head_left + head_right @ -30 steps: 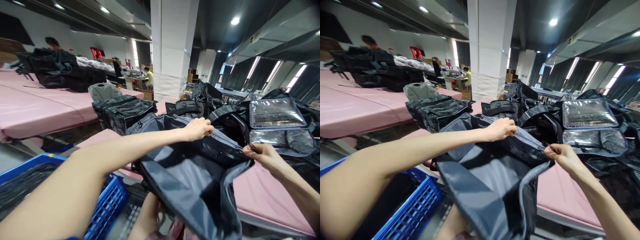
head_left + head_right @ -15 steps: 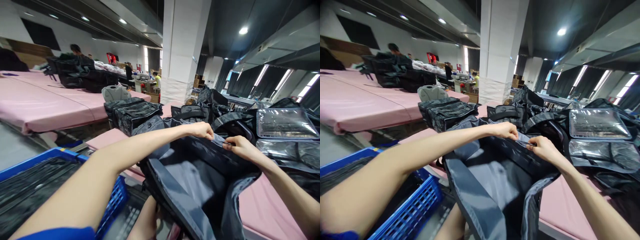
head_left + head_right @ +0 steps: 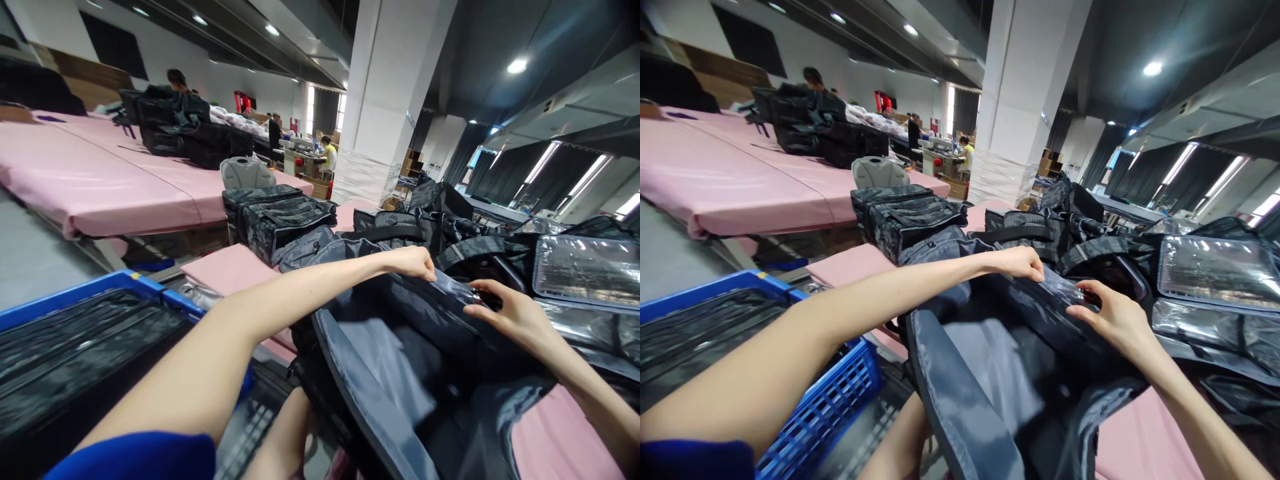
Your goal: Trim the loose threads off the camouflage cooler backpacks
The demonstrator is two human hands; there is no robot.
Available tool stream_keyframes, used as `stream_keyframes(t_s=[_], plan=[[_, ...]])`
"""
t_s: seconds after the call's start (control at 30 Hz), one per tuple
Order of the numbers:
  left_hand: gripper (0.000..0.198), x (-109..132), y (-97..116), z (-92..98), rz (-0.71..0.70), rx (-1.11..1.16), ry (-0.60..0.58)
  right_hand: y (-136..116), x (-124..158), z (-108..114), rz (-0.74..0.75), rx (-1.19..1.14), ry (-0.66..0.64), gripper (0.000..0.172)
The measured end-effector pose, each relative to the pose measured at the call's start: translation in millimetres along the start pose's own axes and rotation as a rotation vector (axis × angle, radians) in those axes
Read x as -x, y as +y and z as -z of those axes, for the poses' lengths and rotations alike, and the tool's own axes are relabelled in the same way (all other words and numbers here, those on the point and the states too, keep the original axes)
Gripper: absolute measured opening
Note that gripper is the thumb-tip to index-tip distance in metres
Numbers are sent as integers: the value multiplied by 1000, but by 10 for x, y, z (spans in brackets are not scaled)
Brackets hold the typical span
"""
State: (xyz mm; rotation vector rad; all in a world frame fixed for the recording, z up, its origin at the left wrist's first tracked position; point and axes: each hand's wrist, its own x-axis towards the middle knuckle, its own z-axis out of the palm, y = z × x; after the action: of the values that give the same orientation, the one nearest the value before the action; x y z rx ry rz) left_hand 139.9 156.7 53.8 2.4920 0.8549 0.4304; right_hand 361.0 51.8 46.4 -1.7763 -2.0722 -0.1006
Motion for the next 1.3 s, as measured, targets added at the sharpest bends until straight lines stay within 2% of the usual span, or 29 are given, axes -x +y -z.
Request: stream_keyframes(t_s=[0.07, 0.13, 0.2, 0.3, 0.47, 0.63, 0.7, 0.83, 0.9, 0.97, 1.1, 1.13, 1.2, 1.3], plan=[[22, 4, -8, 18, 17, 23, -6, -99, 23, -31, 152, 284, 202, 36], [23, 15, -16, 24, 25, 31, -6, -200, 33, -43, 328, 499, 330, 26], [23, 29, -15, 20, 29, 32, -5, -270, 36, -32, 461, 646, 384, 20], [22, 48, 6, 12, 42, 39, 8, -298, 52, 4, 546, 750, 406, 18], [25, 71, 60, 23, 85, 24, 12, -334, 131, 52, 574, 800, 425, 17], [23, 85, 73, 13, 80, 25, 28, -376, 169, 82, 619, 806, 387, 17], [22, 86, 66, 4, 72, 19, 35, -307, 139, 62, 609, 691, 338, 18], [23, 82, 32, -7, 40, -13, 43, -143, 29, -22, 474, 412, 307, 26], [24, 93, 12, -17, 10, -22, 47, -136, -14, -42, 472, 435, 326, 26], [22, 128, 5, -44, -27, -48, 86, -181, -33, -31, 539, 532, 339, 24], [18, 259, 43, -167, -134, -211, 350, -284, -25, 21, 623, 677, 370, 23], [17, 290, 57, -208, -166, -243, 362, -289, -20, 28, 631, 690, 373, 24], [17, 329, 78, -287, -215, -281, 311, -267, -6, 35, 633, 702, 371, 25], [25, 333, 109, -376, -222, -334, 287, -177, 43, 62, 576, 659, 393, 25]])
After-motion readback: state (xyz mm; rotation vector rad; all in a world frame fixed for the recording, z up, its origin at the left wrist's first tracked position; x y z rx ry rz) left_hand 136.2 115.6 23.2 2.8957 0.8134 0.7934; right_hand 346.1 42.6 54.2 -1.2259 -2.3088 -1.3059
